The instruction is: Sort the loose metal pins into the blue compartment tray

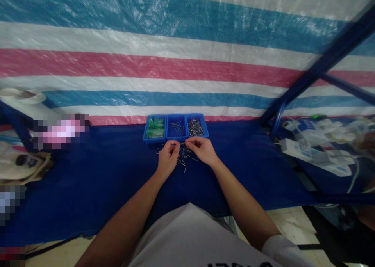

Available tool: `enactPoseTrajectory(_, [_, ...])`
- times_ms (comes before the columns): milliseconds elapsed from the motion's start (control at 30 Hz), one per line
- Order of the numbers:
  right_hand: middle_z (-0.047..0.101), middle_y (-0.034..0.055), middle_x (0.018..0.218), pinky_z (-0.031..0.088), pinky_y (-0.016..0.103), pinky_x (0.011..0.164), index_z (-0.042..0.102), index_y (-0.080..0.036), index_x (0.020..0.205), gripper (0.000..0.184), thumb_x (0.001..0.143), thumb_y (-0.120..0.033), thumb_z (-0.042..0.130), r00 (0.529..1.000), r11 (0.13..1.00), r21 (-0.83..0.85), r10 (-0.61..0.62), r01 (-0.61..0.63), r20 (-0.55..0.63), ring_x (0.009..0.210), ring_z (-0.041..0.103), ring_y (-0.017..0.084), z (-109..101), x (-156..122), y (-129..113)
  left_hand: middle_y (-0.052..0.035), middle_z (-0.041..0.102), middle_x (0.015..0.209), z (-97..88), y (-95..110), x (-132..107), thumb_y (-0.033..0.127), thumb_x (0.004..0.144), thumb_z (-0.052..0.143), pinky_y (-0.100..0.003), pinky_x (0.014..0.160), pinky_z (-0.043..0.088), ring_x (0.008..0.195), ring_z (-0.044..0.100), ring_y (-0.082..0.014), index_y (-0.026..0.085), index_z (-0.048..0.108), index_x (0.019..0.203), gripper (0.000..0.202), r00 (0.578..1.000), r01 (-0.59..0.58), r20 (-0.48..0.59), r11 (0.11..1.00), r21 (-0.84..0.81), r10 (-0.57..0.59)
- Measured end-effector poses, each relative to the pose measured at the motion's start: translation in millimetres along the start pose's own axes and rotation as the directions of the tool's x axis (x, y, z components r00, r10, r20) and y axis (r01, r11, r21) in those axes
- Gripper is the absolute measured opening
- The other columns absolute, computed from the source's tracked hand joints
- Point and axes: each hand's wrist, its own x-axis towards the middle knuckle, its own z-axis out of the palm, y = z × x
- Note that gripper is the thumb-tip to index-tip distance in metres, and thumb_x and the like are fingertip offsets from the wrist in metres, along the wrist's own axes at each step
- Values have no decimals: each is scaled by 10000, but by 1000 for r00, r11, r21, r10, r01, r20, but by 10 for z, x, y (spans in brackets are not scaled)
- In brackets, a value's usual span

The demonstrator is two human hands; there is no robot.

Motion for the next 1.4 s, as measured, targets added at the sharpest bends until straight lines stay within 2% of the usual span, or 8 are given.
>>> enactPoseTrajectory(267, [725,45,797,469,250,602,731,-172,893,227,779,-363,686,1000,1000,-17,-11,11,1,628,604,129,-3,-6,-2,47,536,535,-14,5,-7,455,914,448,-216,515,388,487,502,-99,189,592,852,309,999,-21,24,1000,0,21])
enactPoseTrajectory(500, [719,44,775,456,242,576,733,-166,883,240,770,-373,686,1000,1000,-8,-10,10,-28,603,587,124,-5,1,-4,56,546,548,-3,-12,-3,463,863,549,-205,478,363,462,483,-95,202,588,1016,305,1000,6,-2,999,-50,-6])
enactPoseTrajectory(733, [716,44,775,453,245,576,732,-167,877,221,771,-355,685,1000,1000,-23,-6,5,-25,596,579,121,-5,-6,-25,60,518,544,-9,-19,-1,440,878,521,-207,492,368,466,481,-95,208,587,945,250,1000,2,0,1000,-13,-2])
enactPoseTrajectory(933, [725,46,805,480,252,617,730,-171,885,225,771,-360,687,1000,1000,-1,-7,7,-12,644,614,132,-5,-2,-5,55,518,536,-18,20,-9,449,913,454,-218,519,388,480,497,-100,195,593,884,291,1000,-10,13,1000,3,10])
enactPoseTrajectory(1233, [724,50,798,467,253,613,733,-159,881,219,770,-342,687,1000,1000,-7,-3,3,-21,628,601,128,-12,-3,-29,62,520,541,-7,11,-9,442,868,539,-201,474,355,460,465,-92,204,581,1034,293,1000,18,4,997,-71,-18])
enactPoseTrajectory(1400, [724,47,792,456,248,590,735,-169,881,228,771,-362,683,999,999,-28,-23,23,-24,617,586,125,-9,-5,-23,55,517,548,-6,7,-2,431,867,539,-207,477,360,466,477,-99,207,585,993,261,1000,17,-13,998,-54,-18])
